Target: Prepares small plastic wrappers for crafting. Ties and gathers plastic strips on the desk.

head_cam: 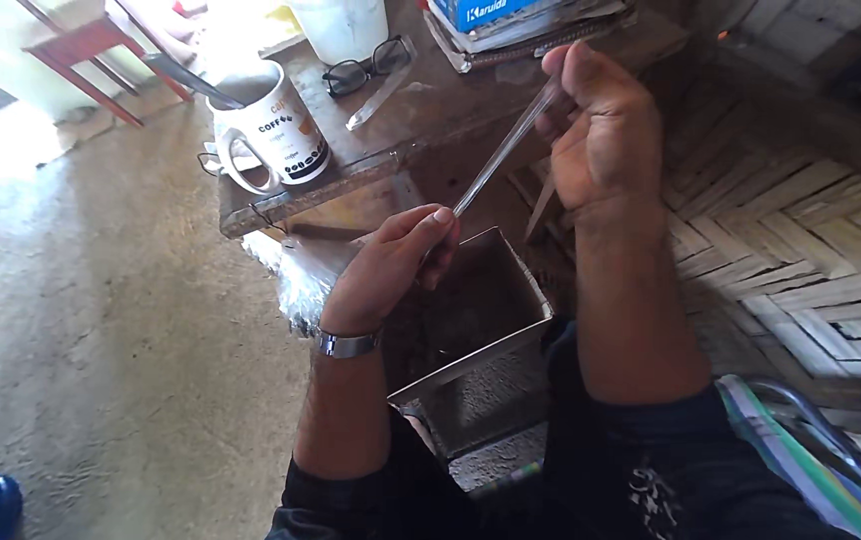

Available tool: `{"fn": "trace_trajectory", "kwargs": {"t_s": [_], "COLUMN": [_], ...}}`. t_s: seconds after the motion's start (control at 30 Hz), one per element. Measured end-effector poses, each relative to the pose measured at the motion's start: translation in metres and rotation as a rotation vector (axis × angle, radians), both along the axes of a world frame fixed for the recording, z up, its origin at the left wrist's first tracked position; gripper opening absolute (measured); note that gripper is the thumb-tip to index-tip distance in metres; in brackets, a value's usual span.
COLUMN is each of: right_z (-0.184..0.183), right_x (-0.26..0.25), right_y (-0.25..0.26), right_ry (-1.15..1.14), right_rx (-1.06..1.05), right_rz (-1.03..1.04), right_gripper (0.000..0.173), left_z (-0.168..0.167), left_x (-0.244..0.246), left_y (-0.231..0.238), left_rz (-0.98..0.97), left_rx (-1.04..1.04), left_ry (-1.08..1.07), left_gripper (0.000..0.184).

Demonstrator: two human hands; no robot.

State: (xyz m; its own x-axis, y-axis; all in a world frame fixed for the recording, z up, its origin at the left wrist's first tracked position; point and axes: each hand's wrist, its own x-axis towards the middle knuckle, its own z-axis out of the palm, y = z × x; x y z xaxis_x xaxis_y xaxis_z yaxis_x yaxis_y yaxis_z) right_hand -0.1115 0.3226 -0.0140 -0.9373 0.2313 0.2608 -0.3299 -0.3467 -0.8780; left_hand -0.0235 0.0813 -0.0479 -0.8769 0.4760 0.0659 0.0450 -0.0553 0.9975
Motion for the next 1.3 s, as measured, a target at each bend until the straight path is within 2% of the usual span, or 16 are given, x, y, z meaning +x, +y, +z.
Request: {"fn": "trace_trajectory", "kwargs": {"t_s": [0.23,0.33,0.43,0.53,0.6,0.67,0.7,0.8,0.87,0.9,0.97,1.03,1.17,1.3], "right_z": [-0.001,0.0,0.014,0.031,0.041,0.035,0.026,-0.008,-0.03,-0.039,-0.047,-0.043,-0.032,-0.024], "right_x": [-0.002,0.0,0.019,0.06,0.098,0.118,0.119,0.096,0.073,0.062,0.049,0.039,0.031,0.034], "right_y": [-0.001,-0.006,-0.023,-0.048,-0.067,-0.088,-0.098,-0.118,-0.121,-0.12,-0.116,-0.11,-0.1,-0.098], "right_ry": [0.064,0.077,0.167,0.363,0.453,0.493,0.483,0.335,0.147,0.047,-0.104,-0.134,0.089,0.22], "right_rx": [0.029,-0.006,0.038,0.259,0.412,0.426,0.413,0.439,0.405,0.346,0.22,0.198,0.328,0.411], "right_rz": [-0.004,0.047,0.099,0.192,0.294,0.502,0.629,0.877,0.91,0.89,0.794,0.652,0.415,0.339], "right_gripper": [0.018,0.018,0.021,0.02,0.017,0.015,0.015,0.015,0.016,0.017,0.016,0.018,0.019,0.025], "left_z": [0.001,0.001,-0.001,-0.002,-0.001,-0.003,-0.002,0.005,0.001,-0.001,-0.001,-0.002,-0.005,-0.013], "left_x": [-0.01,-0.008,-0.019,-0.032,-0.032,-0.034,-0.031,-0.015,-0.016,-0.017,-0.016,-0.013,-0.011,-0.011], "left_y": [-0.013,-0.021,-0.027,-0.028,-0.029,-0.032,-0.033,-0.036,-0.041,-0.044,-0.047,-0.047,-0.042,-0.035], "left_rz": [-0.065,-0.049,0.053,0.329,0.586,0.733,0.733,0.42,0.161,0.087,0.12,0.246,0.443,0.625], "left_rx": [-0.145,-0.27,-0.537,-0.672,-0.52,-0.148,0.08,0.665,0.885,0.9,0.765,0.56,0.204,-0.103], "left_ry": [0.123,0.317,0.568,0.669,0.712,0.676,0.568,0.26,0.198,0.173,0.099,0.051,0.183,0.432], "left_gripper": [0.033,0.027,0.019,0.022,0.019,0.021,0.025,0.038,0.045,0.045,0.041,0.035,0.032,0.028]}}
